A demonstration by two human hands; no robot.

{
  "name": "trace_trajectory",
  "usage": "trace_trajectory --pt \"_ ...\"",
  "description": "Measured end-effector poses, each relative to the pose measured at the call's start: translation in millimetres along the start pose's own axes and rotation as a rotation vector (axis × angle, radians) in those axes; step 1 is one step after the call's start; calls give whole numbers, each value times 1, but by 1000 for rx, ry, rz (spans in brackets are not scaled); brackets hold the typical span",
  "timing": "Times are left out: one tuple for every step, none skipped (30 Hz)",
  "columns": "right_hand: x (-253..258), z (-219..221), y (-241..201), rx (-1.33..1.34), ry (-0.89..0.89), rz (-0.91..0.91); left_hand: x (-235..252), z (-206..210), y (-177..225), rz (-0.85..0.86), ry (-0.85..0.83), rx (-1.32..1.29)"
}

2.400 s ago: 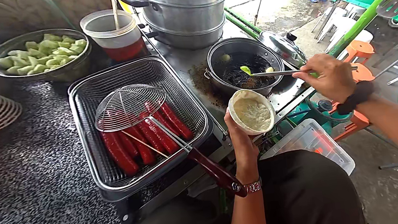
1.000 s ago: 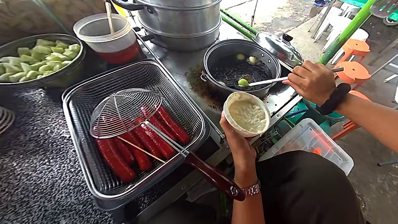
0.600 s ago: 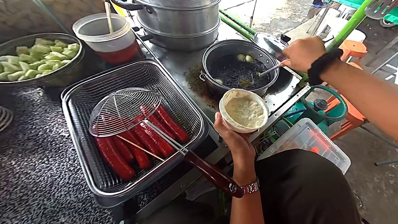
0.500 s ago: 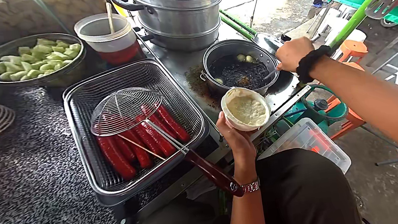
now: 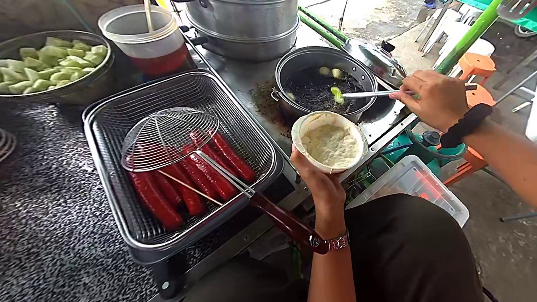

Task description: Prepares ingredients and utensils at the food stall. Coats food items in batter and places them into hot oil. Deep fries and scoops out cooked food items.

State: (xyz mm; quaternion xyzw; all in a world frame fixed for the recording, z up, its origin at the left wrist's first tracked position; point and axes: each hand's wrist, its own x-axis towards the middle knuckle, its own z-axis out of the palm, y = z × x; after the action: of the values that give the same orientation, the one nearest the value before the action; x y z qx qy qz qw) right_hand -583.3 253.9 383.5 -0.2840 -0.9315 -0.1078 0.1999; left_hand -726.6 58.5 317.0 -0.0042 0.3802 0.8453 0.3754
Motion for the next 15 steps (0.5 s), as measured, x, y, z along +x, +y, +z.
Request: trace_trajectory --pt "-4 4 2 5 25 2 0 0 0 -4 -2 -2" --pt "-7 9 3 5 19 0 0 0 0 -7 0 -2" --pt "-9 12 4 11 10 9 0 0 1 -10 -1 3" --pt "-10 11 5 31 -4 39 1 0 1 -13 -4 10" --pt "-9 8 6 74 -37 96 1 -1 1 -14 -5 14" --pt "-7 2 8 153 -84 168 0 -1 2 -16 -9 20" --pt "-5 -4 10 267 -137 241 0 -1 2 -19 -11 28" --pt "-4 -9 15 388 -174 293 0 -1 3 -22 -15 37" --pt "-4 -12 19 503 -190 315 0 -1 3 -23 -18 46" --pt "-6 -16 21 602 -190 314 0 -1 3 -22 -18 54" --pt "-8 -22 19 692 -183 289 1 -2 3 -21 -16 59" --pt "-11 -29 16 741 -174 233 1 -2 3 -20 -16 67" --pt "-14 -36 12 737 -153 147 1 -3 3 -19 -22 75" --pt "-16 -43 8 702 -124 46 2 -3 2 -16 -29 83" --pt "-18 -49 5 647 -91 -61 2 -4 2 -15 -37 95"
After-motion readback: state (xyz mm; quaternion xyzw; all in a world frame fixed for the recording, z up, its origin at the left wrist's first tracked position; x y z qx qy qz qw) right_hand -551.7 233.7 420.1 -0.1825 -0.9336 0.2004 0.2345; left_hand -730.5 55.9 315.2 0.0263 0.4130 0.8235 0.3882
